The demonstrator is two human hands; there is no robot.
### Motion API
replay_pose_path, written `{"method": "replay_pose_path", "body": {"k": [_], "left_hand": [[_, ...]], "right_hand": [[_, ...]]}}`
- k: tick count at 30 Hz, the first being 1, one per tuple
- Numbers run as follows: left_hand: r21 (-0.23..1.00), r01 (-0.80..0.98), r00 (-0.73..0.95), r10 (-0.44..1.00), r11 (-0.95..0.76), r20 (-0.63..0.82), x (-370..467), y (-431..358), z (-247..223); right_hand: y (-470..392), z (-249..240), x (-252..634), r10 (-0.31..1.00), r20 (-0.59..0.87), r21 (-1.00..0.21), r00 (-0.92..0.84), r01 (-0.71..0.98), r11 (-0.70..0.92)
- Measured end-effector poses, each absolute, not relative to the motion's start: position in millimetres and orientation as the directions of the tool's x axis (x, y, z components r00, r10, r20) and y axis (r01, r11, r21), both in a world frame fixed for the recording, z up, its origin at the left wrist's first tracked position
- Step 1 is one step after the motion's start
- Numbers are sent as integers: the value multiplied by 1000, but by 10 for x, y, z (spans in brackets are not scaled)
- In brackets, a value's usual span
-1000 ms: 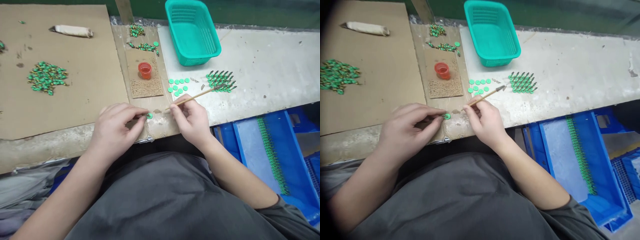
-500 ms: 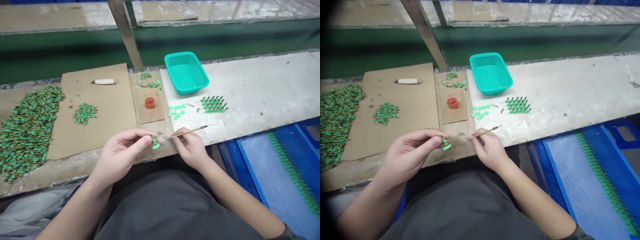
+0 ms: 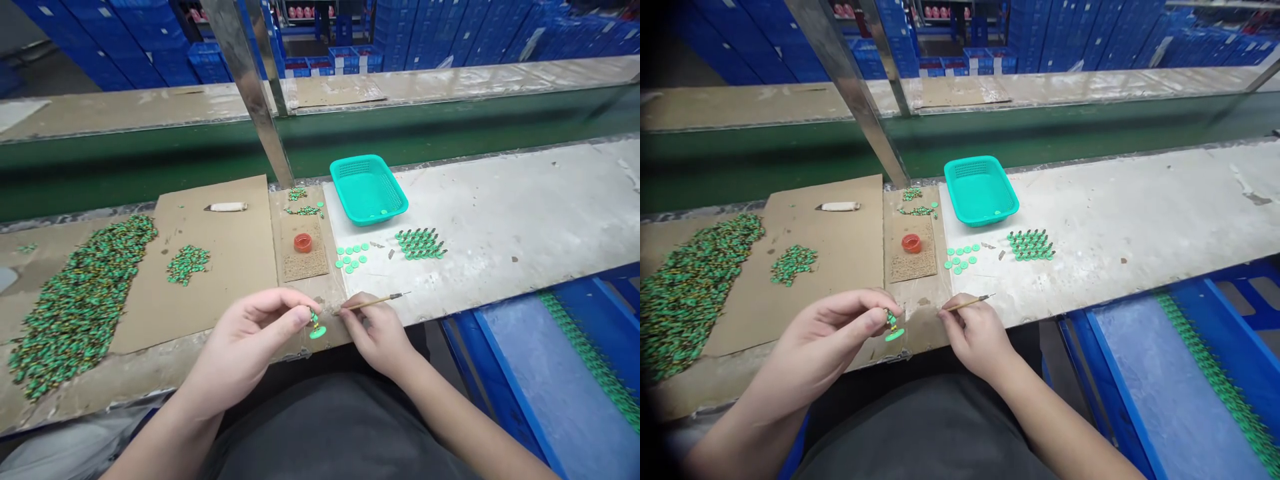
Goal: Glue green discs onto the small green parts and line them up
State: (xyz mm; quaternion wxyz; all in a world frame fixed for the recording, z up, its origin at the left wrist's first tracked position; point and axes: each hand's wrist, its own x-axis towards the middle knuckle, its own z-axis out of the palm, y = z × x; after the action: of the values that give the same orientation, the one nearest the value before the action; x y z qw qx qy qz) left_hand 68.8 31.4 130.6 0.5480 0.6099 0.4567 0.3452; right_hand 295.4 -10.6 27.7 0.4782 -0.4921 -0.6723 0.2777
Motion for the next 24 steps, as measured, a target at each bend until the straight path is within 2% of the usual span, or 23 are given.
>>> {"method": "replay_pose_path", "body": {"k": [3, 6, 8, 12, 18, 24], "left_hand": [[981, 195, 346, 937, -26, -44, 714, 338, 1315], [951, 285, 324, 946, -120, 22, 721, 385, 1267], [897, 395, 329, 942, -199, 65, 749, 460, 1203], [788, 545, 411, 910, -286, 45, 1009, 691, 1053], [712, 492, 602, 787, -501, 137, 1888, 1029, 942], [477, 386, 777, 557, -789, 293, 2869, 1344, 900]], "right_hand": [[-95, 280, 2947, 926, 374, -846, -58, 387, 366], [-135, 299, 2965, 916, 397, -834, -55, 394, 385], [-205, 308, 3013, 912, 408, -828, -45, 402, 391], [-441, 316, 3211, 908, 419, -849, 27, 366, 381], [-749, 336, 3616, 892, 407, -865, 199, 397, 306], [-922, 303, 3890, 867, 398, -874, 301, 410, 259]]}}
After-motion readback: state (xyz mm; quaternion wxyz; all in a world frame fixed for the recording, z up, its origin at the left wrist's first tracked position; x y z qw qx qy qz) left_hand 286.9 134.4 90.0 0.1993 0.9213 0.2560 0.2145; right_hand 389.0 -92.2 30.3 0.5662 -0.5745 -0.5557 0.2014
